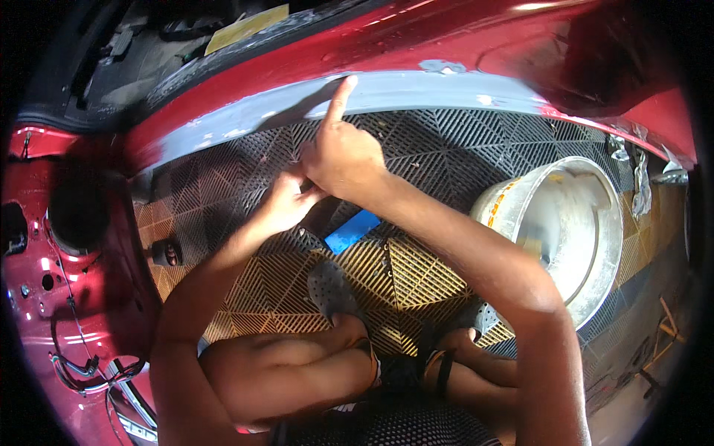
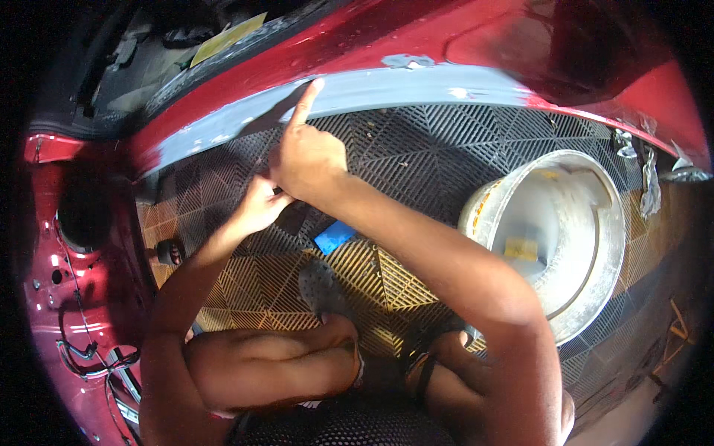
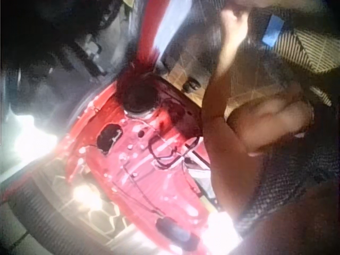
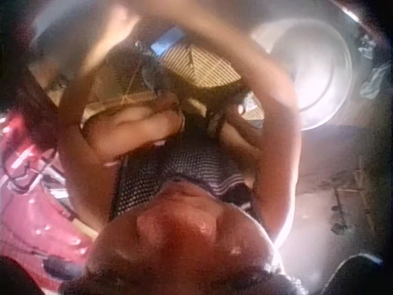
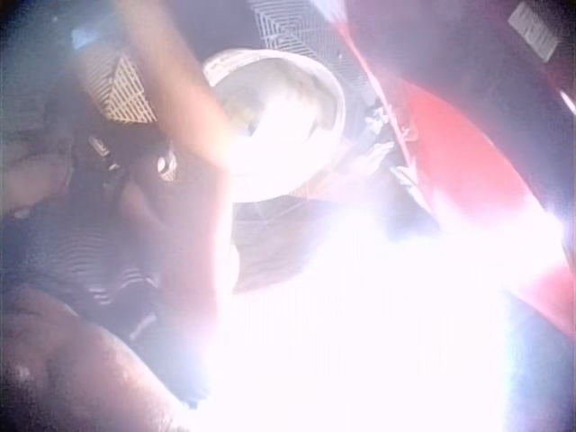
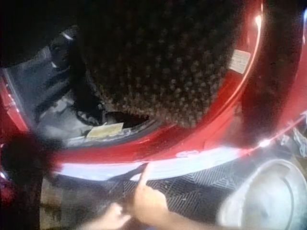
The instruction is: The person applies a white body filler to a red car bumper using a small spatula. They repeatedly dip the spatula into a bucket of filler and spread it along the bumper edge, smoothing the surface as they work.
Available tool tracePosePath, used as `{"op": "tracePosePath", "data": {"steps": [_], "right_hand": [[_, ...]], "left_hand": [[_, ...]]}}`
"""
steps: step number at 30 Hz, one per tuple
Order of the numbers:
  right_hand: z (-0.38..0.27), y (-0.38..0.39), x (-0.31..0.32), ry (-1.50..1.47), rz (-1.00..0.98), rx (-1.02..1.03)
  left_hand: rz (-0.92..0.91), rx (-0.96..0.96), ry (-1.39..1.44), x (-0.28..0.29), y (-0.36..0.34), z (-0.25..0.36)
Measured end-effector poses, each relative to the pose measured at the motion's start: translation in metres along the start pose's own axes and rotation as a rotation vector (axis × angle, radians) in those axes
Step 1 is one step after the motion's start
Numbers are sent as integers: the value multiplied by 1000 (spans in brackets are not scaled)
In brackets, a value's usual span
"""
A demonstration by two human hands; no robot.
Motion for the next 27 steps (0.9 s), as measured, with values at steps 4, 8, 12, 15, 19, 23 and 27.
{"op": "tracePosePath", "data": {"steps": [4, 8, 12, 15, 19, 23, 27], "right_hand": [[-24, -10, -29, 135, -175, 294], [26, 15, -43, 112, 28, 403], [60, 62, -20, -425, -227, 405], [92, 93, -1, -931, -337, 265], [112, 146, 46, -1215, -160, 57], [131, 172, 50, -1239, 1, 116], [138, 169, 24, -1048, 16, 204]], "left_hand": [[14, 77, 103, -11, 20, -23], [-184, 286, 53, 2, 32, -6], [-118, 110, 287, 4, 11, 33], [-114, -117, 391, -16, -11, 77], [-134, -45, 1036, -26, -19, 91], [-315, -227, 1314, -63, -25, 98], [-150, 19, 1123, -88, -38, 111]]}}
Point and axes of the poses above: each hand's wrist, its own y-axis away from the middle knuckle, its own x-axis out of the back of the hand, z = x × y, the point moved 4 cm from there along -y, towards the middle knuckle, and after that the axes turned 14 degrees about -z, right-handed, at the moved point
